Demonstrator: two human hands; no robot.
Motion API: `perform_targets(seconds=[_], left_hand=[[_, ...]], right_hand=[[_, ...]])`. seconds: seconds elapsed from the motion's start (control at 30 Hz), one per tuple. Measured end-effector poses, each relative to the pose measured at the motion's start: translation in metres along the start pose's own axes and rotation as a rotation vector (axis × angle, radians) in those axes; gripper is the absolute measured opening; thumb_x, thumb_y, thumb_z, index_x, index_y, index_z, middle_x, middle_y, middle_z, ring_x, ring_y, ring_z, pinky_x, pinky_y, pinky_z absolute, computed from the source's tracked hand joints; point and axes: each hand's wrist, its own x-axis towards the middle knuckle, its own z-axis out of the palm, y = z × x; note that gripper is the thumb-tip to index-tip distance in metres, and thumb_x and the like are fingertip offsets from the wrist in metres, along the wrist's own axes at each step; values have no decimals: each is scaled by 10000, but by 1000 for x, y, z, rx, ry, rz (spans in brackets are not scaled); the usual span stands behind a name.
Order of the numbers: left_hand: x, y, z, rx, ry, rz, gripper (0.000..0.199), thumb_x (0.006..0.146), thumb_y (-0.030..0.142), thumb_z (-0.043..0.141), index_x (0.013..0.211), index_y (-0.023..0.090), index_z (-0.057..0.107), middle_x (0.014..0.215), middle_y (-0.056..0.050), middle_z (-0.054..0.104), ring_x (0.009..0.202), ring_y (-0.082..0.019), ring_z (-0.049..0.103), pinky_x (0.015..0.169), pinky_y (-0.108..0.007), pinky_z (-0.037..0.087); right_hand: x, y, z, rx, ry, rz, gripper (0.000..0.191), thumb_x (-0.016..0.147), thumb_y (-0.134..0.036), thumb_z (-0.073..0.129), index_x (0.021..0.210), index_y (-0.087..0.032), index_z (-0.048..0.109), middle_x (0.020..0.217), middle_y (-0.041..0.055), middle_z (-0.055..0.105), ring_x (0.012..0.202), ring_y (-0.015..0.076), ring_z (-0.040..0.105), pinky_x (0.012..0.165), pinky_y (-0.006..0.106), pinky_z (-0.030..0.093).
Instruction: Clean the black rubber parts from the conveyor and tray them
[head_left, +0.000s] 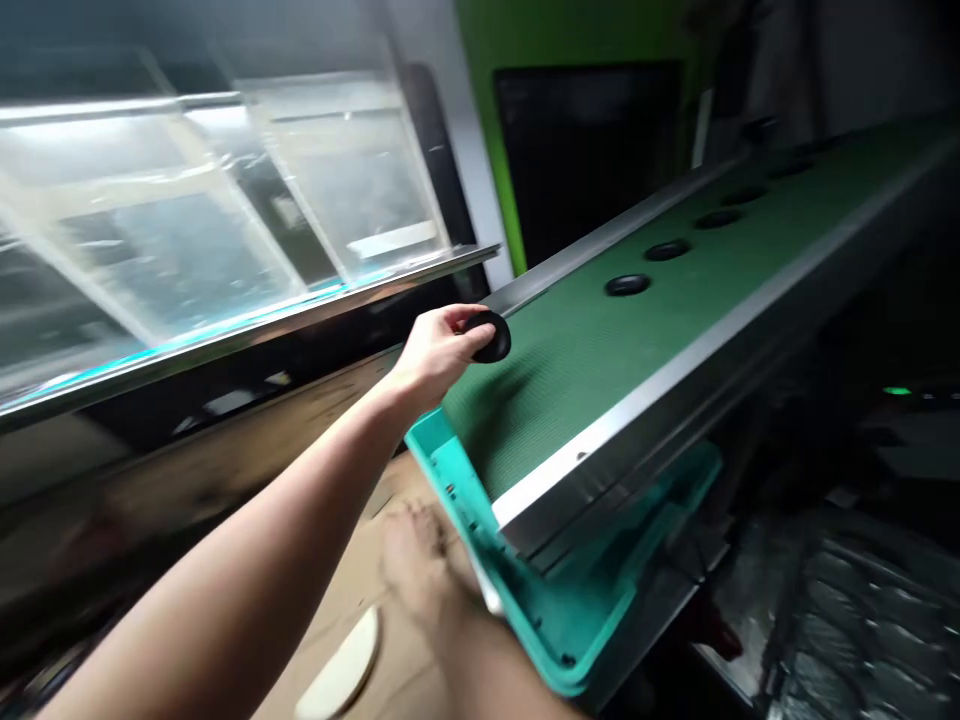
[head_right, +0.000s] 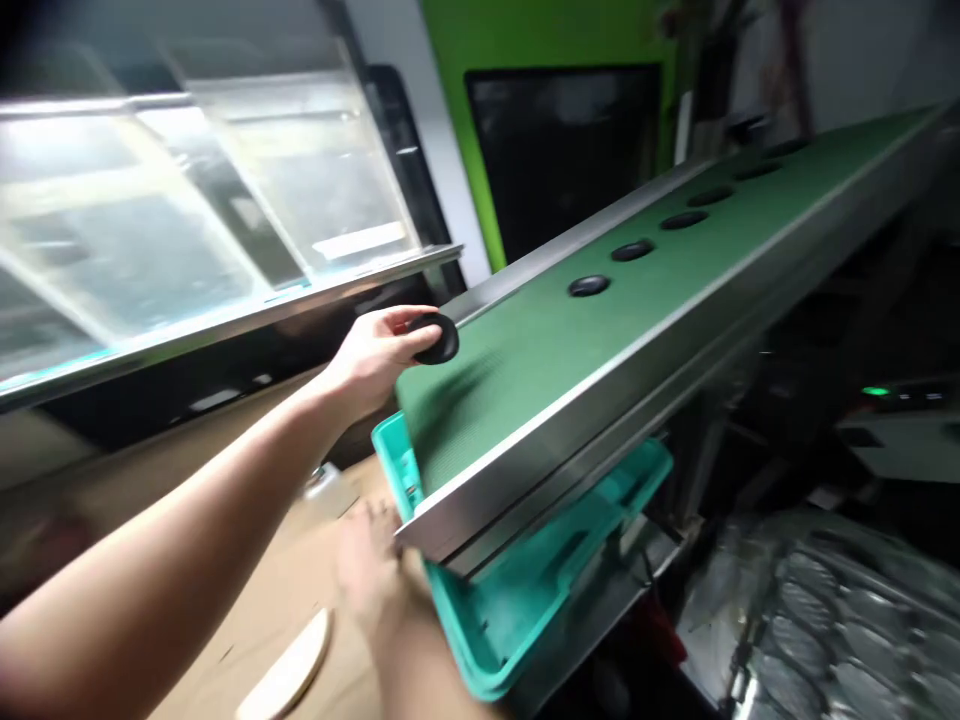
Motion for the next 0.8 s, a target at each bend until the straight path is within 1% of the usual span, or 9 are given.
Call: perform_targets(seconds=[0.07,0.13,0.2,0.3,0.37,0.4,0.47,0.63,0.8], left_hand=[[-54,-14,-60,-319,94,-139,219,759,226,744,946,124,695,902,-65,679,797,-161,648,775,-312,550],[-119,-38,-118,-539,304,-269,137,794,182,702,916,128,676,923,-64,690,789,-154,661,771,-325,575],[-187,-69,-166,-650,548,-403,107,843,138,620,936,108,662,1008,-107,700,843,-185,690,764,-342,599],[-270,-114,-206,-715,769,-504,179,874,45,523,1009,77,636,1162,-177,668,937,-192,700,712,-243,599],[-304,-138,-212,-769,862,-523,220,869,7,505,1044,88,611,1166,-186,665,944,-194,703,696,-227,593],[-315,-147,-211,-805,892,-523,245,865,1,506,1066,104,599,1162,-178,667,939,-201,705,697,-245,595],[-325,-159,-203,-913,902,-510,269,877,42,519,1117,145,583,1149,-153,670,931,-225,705,706,-310,599],[-321,-164,-173,-1228,772,-492,237,964,291,468,1106,174,617,1030,-112,688,917,-233,692,787,-407,583],[-318,-166,-163,-1361,723,-592,259,946,211,458,1100,111,642,1117,-154,683,1059,-249,666,979,-408,523]], right_hand=[[-1,-4,-3,-36,-44,16,209,870,-75,508,959,-99,696,983,161,653,990,296,592,871,430,450],[-3,-11,-8,-61,-8,-2,294,925,-178,487,1168,-107,635,1159,193,598,1127,323,517,950,482,397],[-9,-21,-16,-67,-12,-119,333,919,-332,548,1191,-161,632,1231,168,567,1173,323,474,977,470,374],[-26,-36,-27,-15,-448,-463,467,714,-468,765,1140,-294,681,1148,62,624,1077,285,535,924,394,411],[-36,-42,-27,-59,-680,-560,543,574,-359,851,1096,-319,710,1064,38,652,1006,275,571,862,356,432],[-39,-45,-25,-79,-703,-554,531,564,-306,847,1080,-309,720,1036,41,658,986,274,581,838,345,438],[-40,-48,-17,-22,-586,-491,463,674,-313,782,1130,-298,703,1019,50,659,966,261,597,819,332,445],[-38,-64,17,335,-16,-234,393,941,-452,522,1289,-280,584,1118,60,620,995,201,600,861,295,462],[-58,-84,55,152,75,-250,350,935,-353,548,1266,-261,614,1046,87,579,961,228,568,825,322,476]])
